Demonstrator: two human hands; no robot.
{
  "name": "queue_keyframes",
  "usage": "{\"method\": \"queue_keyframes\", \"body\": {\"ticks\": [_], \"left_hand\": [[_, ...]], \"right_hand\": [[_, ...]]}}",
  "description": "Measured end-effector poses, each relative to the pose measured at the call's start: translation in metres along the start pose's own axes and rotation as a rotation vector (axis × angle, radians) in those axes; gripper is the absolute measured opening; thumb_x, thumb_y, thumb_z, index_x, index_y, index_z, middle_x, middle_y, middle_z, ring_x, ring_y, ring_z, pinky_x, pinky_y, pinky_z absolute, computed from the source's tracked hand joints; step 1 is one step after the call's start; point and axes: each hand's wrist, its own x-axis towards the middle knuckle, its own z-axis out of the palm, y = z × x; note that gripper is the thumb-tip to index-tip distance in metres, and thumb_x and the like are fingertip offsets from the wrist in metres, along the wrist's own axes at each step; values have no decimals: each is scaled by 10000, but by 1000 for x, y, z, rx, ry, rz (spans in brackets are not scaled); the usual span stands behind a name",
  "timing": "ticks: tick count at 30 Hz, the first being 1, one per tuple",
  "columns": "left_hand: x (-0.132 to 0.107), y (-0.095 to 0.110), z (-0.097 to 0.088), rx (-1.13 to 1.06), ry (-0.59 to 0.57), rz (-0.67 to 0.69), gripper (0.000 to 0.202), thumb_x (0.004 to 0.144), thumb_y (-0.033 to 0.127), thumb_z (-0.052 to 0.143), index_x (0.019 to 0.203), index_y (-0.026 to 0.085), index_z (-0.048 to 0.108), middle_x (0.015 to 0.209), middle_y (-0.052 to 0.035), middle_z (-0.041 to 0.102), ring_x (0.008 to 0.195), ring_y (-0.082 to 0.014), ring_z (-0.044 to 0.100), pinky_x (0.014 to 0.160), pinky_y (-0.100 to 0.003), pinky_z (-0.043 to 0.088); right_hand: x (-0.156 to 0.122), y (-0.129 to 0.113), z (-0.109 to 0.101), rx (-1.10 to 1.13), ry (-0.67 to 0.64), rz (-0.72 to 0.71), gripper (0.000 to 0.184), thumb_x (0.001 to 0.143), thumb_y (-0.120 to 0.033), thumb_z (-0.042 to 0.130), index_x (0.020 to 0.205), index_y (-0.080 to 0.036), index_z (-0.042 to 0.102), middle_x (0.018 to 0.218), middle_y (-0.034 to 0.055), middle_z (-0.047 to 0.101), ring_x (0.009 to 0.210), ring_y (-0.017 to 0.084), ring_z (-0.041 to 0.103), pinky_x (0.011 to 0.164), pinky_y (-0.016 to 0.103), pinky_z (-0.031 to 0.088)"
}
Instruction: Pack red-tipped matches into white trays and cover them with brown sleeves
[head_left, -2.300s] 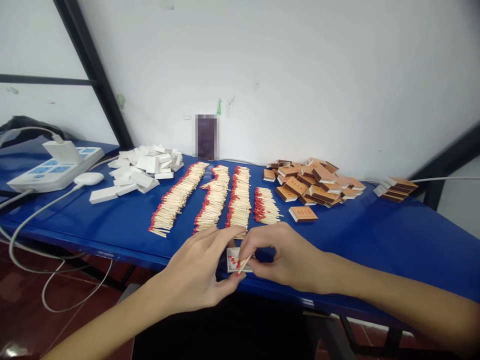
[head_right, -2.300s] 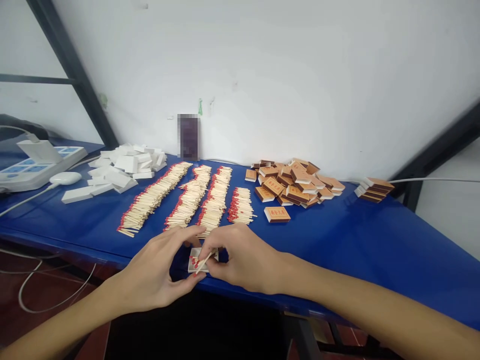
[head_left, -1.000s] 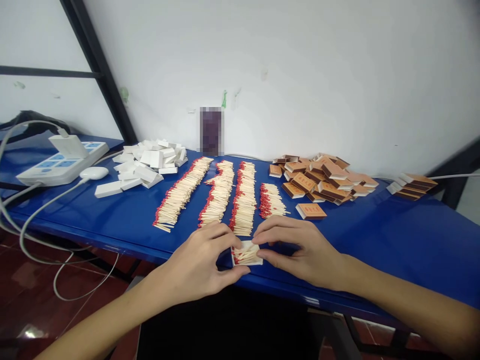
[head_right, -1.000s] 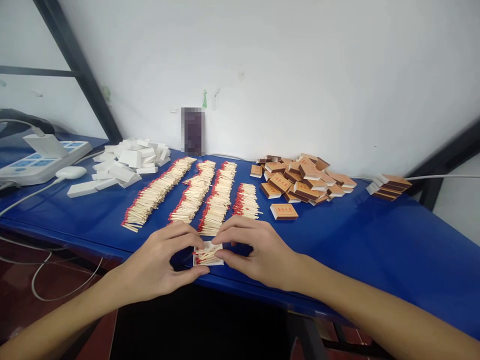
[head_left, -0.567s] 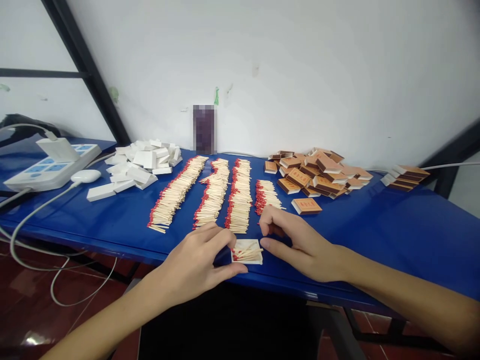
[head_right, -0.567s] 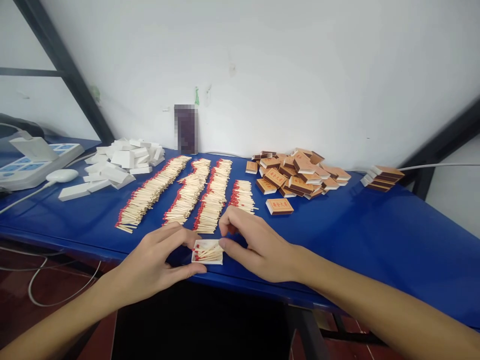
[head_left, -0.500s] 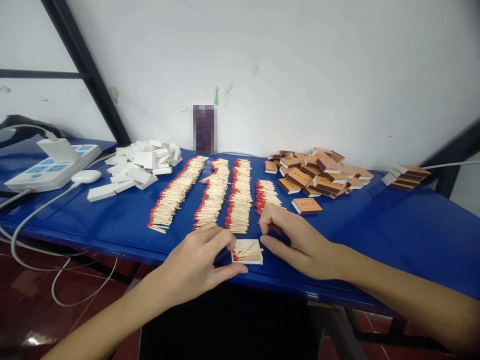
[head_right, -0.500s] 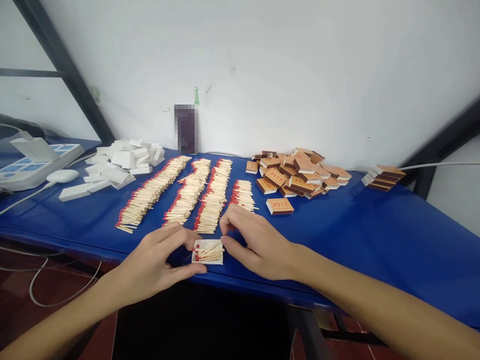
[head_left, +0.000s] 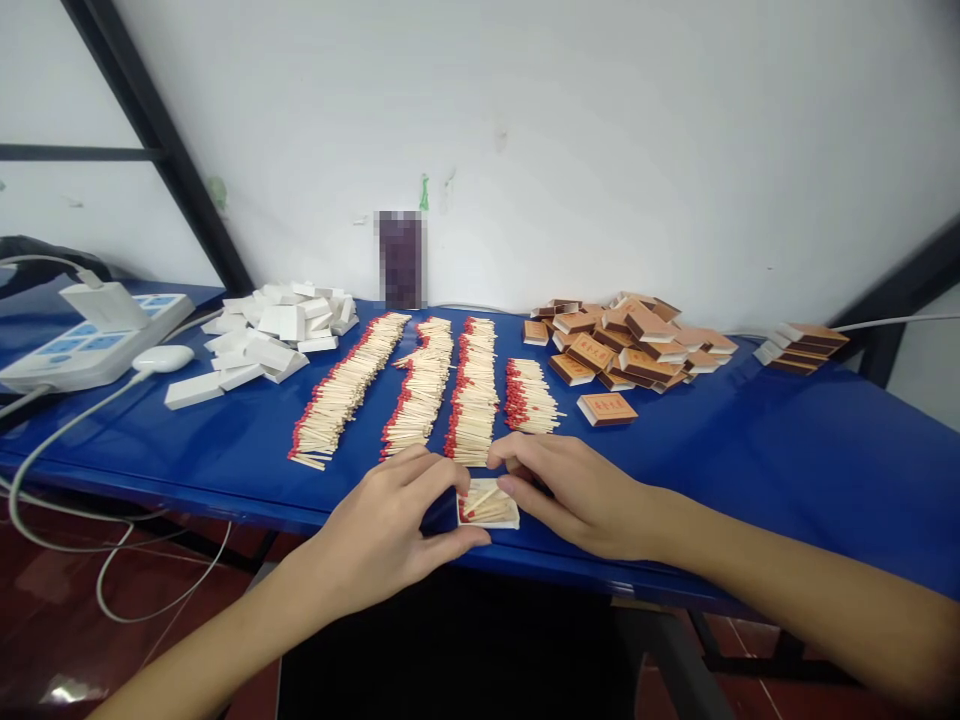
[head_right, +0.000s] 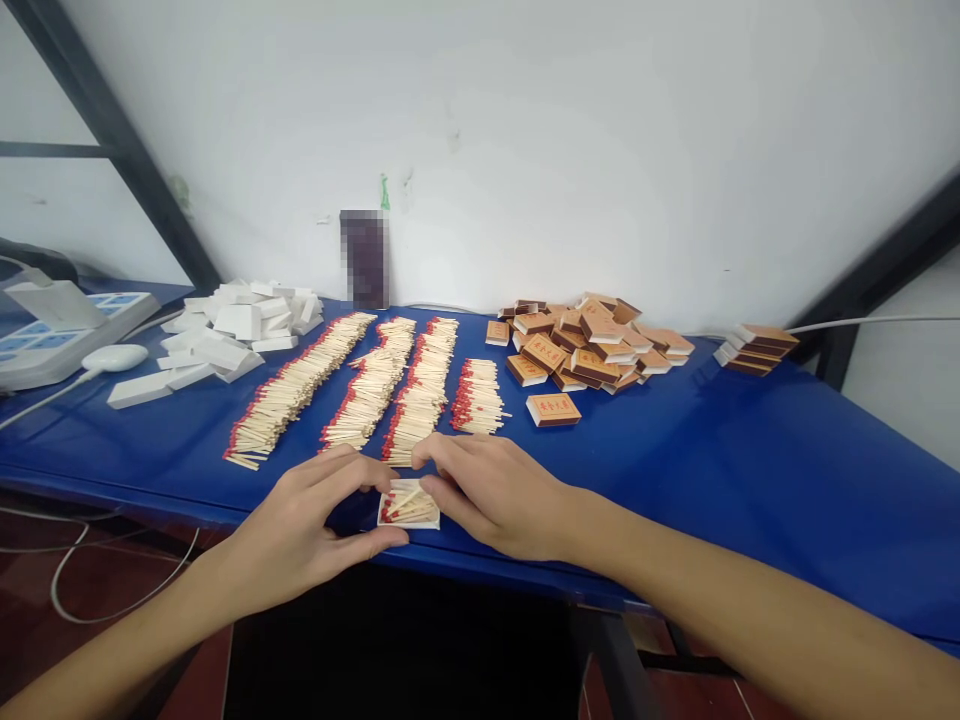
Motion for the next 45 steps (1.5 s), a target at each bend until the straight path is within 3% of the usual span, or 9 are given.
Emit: {"method": "queue_keyframes", "body": {"ticks": [3,11,23,27,32,41,45], "left_hand": [[0,1,-1,-7,3,-2,219,901,356,702,992,207,569,914,2,655,833,-170,610,743,-294,462],[1,-1,0,-17,-30,36,198,919,345,682,1048,206,626,1028,-17,683,942,-176,626,843,-315,494],[1,3,-4,32,-145,14,156,992,348,559,1081,232,614,1062,-38,615,979,-202,580,865,-372,486],[0,2,-2,41,-103,10,189,979,359,582,1109,226,611,1071,-47,604,989,-208,575,865,-372,492],[-2,0,1,45,-47,19,187,964,364,606,1041,194,610,1024,-50,621,959,-203,589,857,-357,501],[0,5,-2,127,-107,49,151,1000,329,524,963,184,548,967,-53,582,900,-208,563,822,-373,501],[0,3,0,124,-80,79,132,990,312,551,983,181,556,976,-53,585,912,-204,568,832,-369,507]], "right_hand": [[0,1,0,-8,-17,-33,159,1049,-218,376,1067,-182,530,907,22,618,772,136,544,709,273,412],[0,0,0,-36,-45,-41,125,1018,-191,425,942,-175,522,840,6,570,710,125,481,661,263,375],[-3,-5,3,-189,-41,-93,206,997,-280,461,990,-170,635,839,25,558,699,146,473,655,294,348],[-5,-5,5,-191,-33,-103,187,935,-340,545,918,-170,624,844,29,525,702,153,458,640,298,357],[-4,-6,6,-181,31,-138,98,913,-265,553,925,-178,597,1029,92,558,850,184,517,745,334,431],[-3,-7,4,-126,23,-152,84,926,-249,556,879,-182,576,996,85,608,831,181,550,753,339,454],[-2,-8,2,-100,3,-155,138,973,-215,473,887,-175,573,991,91,601,838,181,543,761,339,456]]}}
